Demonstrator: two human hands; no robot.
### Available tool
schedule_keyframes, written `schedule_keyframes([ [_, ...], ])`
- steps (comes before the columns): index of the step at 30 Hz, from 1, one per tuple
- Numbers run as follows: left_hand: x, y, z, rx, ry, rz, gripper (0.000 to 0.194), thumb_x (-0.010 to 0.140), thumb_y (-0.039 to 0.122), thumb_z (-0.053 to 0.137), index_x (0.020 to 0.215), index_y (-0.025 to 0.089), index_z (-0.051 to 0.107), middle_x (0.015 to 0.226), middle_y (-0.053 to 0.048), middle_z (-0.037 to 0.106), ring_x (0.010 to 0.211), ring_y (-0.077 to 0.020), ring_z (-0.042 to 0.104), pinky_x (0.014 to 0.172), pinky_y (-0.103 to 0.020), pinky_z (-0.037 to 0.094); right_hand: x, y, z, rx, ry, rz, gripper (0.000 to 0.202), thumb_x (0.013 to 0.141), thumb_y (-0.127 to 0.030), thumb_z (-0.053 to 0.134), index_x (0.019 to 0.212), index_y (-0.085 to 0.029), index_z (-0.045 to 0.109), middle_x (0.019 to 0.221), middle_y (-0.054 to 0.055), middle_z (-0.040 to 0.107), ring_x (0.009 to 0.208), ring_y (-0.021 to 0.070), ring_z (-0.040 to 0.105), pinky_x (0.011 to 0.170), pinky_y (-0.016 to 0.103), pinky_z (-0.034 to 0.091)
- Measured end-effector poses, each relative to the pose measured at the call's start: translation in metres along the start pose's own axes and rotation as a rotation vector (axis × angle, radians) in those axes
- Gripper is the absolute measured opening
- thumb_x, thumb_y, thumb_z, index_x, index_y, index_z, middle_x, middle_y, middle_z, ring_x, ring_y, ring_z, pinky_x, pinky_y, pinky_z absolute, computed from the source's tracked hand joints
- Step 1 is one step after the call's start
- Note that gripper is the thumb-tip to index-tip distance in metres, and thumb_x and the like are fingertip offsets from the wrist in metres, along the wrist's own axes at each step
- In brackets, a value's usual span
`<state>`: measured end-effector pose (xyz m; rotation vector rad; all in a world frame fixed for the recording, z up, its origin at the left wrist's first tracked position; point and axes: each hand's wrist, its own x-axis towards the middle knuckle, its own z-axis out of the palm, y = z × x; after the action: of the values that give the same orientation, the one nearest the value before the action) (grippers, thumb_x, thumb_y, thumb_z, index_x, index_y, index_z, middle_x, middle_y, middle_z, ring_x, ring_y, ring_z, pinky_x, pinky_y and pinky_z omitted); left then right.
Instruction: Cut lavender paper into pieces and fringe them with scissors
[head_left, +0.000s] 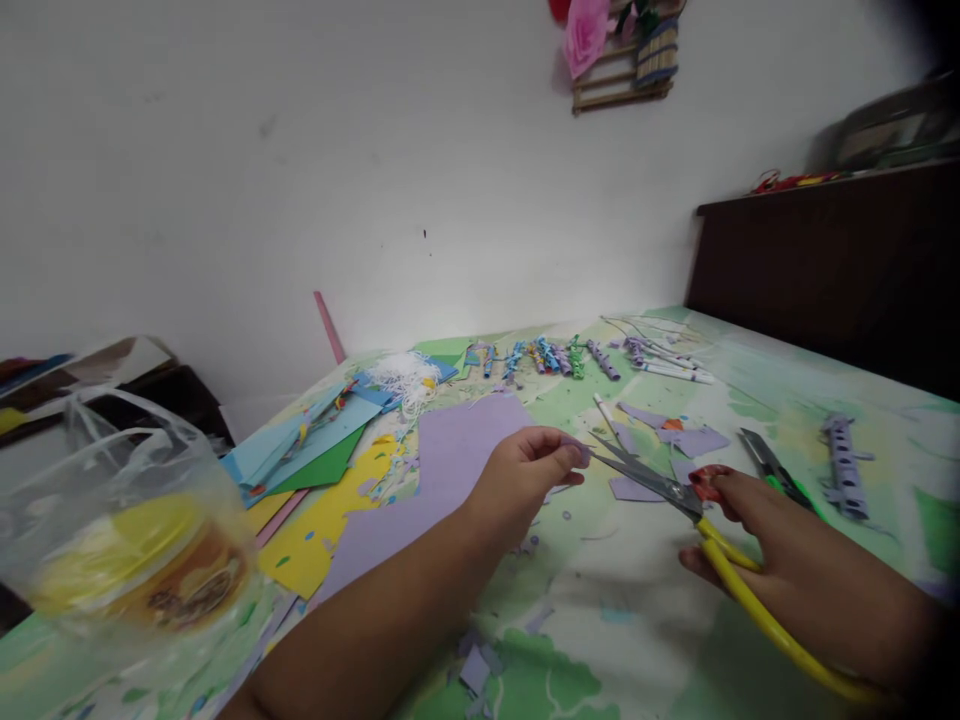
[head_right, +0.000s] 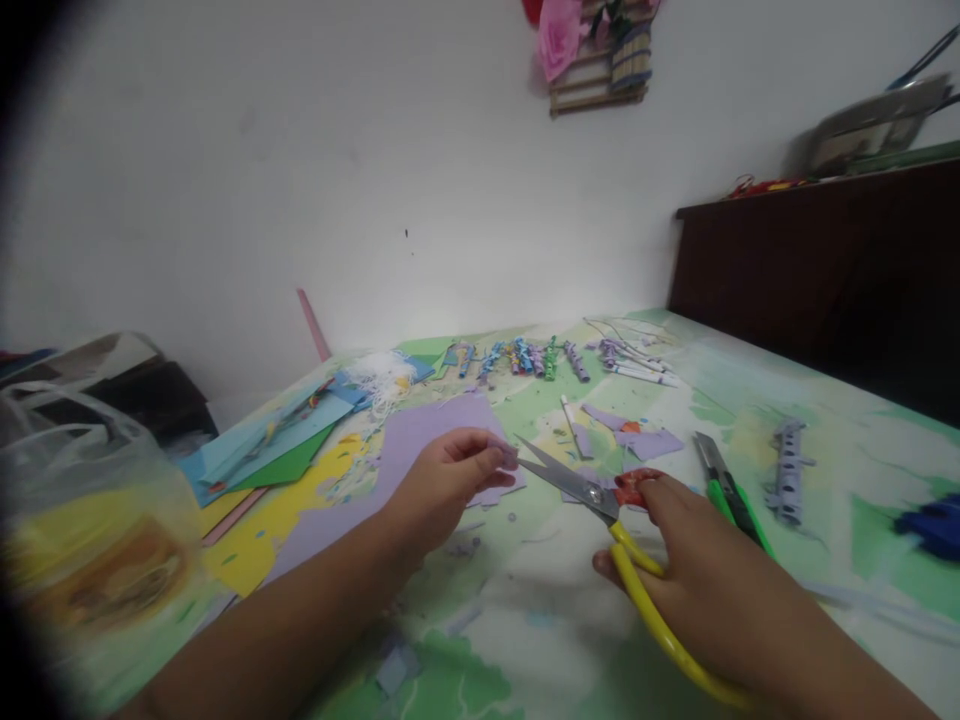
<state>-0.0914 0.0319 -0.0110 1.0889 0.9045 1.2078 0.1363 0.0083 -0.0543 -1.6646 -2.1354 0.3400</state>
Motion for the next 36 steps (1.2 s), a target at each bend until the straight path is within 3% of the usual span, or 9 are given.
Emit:
schedule_keyframes([
  [6,-0.002,0.003,0.002,-0.001,0.027,-0.043,0.010,0.061,0.019,0.066,0.064,0.013,0.060,0.056,0.001,0.057,0.055,-0.0084,0.054,0.064,-0.027,0.046,0.002,-0.001,0.002,0.051,-0.019,0.006,0.055,0.071,-0.059,0.053,0.110,-0.020,0.048,0.118,0.012,0.056,0.108,0.0322,0.051,0.090,0.043,0.042],
  [15,-0.011,0.004,0.006,0.244,-0.105,0.009,0.007,0.063,0.019,0.062,0.064,0.013,0.061,0.058,0.000,0.058,0.058,-0.0090,0.050,0.060,-0.025,0.039,-0.005,-0.005,0.004,0.200,-0.151,0.014,0.048,0.073,-0.048,0.054,0.114,-0.024,0.047,0.129,0.011,0.051,0.118,0.0337,0.045,0.092,0.043,0.042],
  [20,-0.012,0.006,0.008,0.246,-0.052,0.000,0.005,0.065,0.018,0.058,0.063,0.013,0.059,0.058,0.000,0.058,0.057,-0.0094,0.051,0.060,-0.025,0.039,-0.006,-0.007,0.001,0.152,-0.175,0.012,0.048,0.073,-0.046,0.054,0.115,-0.025,0.044,0.132,0.011,0.048,0.121,0.0325,0.042,0.097,0.045,0.036],
  [28,-0.011,0.000,0.008,0.168,0.015,0.024,0.007,0.065,0.021,0.058,0.062,0.014,0.055,0.053,0.002,0.054,0.054,-0.0087,0.050,0.057,-0.024,0.037,-0.007,-0.010,0.000,0.073,-0.129,-0.014,0.051,0.073,-0.050,0.053,0.114,-0.021,0.044,0.128,0.014,0.050,0.117,0.0326,0.046,0.096,0.046,0.038],
  [36,-0.014,-0.004,0.007,0.196,-0.031,0.038,0.007,0.068,0.022,0.059,0.066,0.015,0.057,0.056,0.002,0.055,0.056,-0.0081,0.048,0.055,-0.023,0.033,-0.007,-0.007,0.000,0.101,-0.085,-0.010,0.052,0.071,-0.050,0.056,0.113,-0.020,0.049,0.123,0.014,0.055,0.112,0.0332,0.050,0.093,0.046,0.041],
])
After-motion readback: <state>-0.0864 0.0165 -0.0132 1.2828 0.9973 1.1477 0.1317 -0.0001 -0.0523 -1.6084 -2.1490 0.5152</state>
